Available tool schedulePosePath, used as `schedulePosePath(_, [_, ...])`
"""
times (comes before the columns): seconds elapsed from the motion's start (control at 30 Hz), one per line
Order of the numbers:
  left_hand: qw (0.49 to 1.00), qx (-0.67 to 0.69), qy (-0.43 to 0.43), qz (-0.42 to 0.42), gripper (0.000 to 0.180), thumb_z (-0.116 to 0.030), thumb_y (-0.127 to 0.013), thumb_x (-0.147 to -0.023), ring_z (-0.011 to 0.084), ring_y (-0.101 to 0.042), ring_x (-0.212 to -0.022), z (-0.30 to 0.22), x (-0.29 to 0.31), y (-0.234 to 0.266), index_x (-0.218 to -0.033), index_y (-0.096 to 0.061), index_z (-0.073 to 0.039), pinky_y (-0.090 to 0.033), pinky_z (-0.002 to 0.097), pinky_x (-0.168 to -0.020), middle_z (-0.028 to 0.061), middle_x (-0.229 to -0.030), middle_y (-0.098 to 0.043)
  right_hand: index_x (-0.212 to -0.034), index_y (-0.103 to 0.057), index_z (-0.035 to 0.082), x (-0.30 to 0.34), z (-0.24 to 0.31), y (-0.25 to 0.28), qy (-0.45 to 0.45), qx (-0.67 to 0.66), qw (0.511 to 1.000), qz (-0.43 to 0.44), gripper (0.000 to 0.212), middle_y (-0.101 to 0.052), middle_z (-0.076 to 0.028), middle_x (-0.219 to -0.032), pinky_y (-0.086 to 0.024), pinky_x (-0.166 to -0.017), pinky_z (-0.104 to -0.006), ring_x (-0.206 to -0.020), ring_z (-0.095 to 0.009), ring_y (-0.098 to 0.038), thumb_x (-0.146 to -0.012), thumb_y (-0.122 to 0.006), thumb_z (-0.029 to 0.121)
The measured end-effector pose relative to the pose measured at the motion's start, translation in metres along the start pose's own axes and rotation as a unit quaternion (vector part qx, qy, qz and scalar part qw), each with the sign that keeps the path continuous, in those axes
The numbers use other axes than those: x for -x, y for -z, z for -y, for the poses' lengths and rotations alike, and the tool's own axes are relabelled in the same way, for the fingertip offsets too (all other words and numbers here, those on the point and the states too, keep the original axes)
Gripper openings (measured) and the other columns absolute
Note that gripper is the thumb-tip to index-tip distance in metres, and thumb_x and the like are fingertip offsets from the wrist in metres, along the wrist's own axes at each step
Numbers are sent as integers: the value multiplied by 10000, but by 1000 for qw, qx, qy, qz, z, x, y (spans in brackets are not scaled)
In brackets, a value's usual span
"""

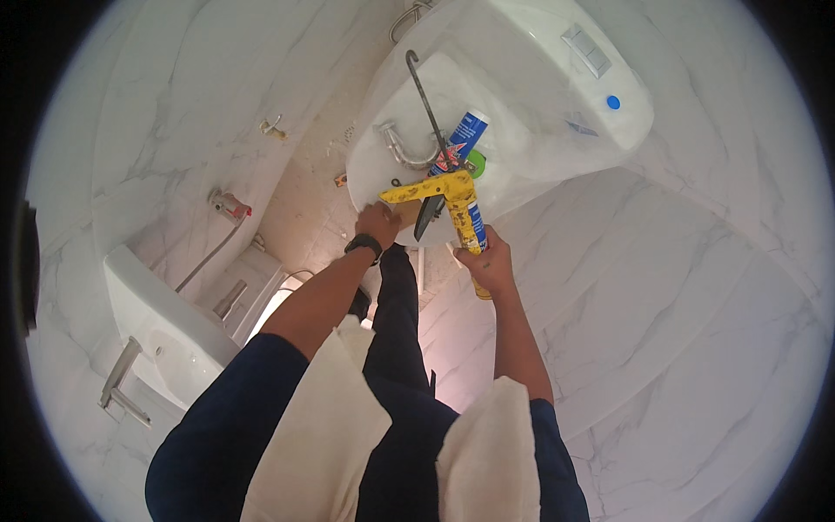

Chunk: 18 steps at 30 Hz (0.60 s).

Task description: The person applies silicone sealant around the base of a wall-mounted sink using a caulking gun. They then smooth the bead with their finger and wipe excess silicone with a small piece of cardboard.

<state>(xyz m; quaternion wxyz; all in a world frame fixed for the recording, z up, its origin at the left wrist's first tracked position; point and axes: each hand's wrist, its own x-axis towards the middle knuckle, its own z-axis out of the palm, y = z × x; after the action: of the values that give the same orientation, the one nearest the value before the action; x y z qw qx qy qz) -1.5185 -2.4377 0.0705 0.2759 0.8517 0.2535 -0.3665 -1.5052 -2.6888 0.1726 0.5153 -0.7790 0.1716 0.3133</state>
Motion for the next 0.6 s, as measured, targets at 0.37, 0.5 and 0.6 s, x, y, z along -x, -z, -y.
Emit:
schedulePosePath(0.37, [977,109,148,111,399,-313,-695,-847,362,-727,-964,81,141,-14,-1103,-727,-9,-568,440,-878,245,-1042,-736,-1171,-618,60,-34,-20,-76,94,285,953,43,514,-733,-204,-923,-561,-747,-500,-846,-429,-700,-752,-773,315])
schedulePosePath(0.5, [955,172,225,89,331,-244,-625,-912,401,-685,-1073,84,166,6,-1139,-658,-6,-538,452,-943,236,-1113,-716,-1125,-598,58,-44,-37,-100,112,364,924,20,533,-694,-190,-882,-558,-747,-500,-836,-395,-694,-740,-795,371])
schedulePosePath(0.6, [963,203,176,5,285,-219,-605,-941,405,-686,-1036,74,177,20,-1126,-634,-5,-536,469,-907,232,-1065,-713,-1096,-581,57,-44,-38,-107,96,394,914,-21,561,-660,-179,-936,-551,-757,-506,-872,-392,-672,-743,-811,427])
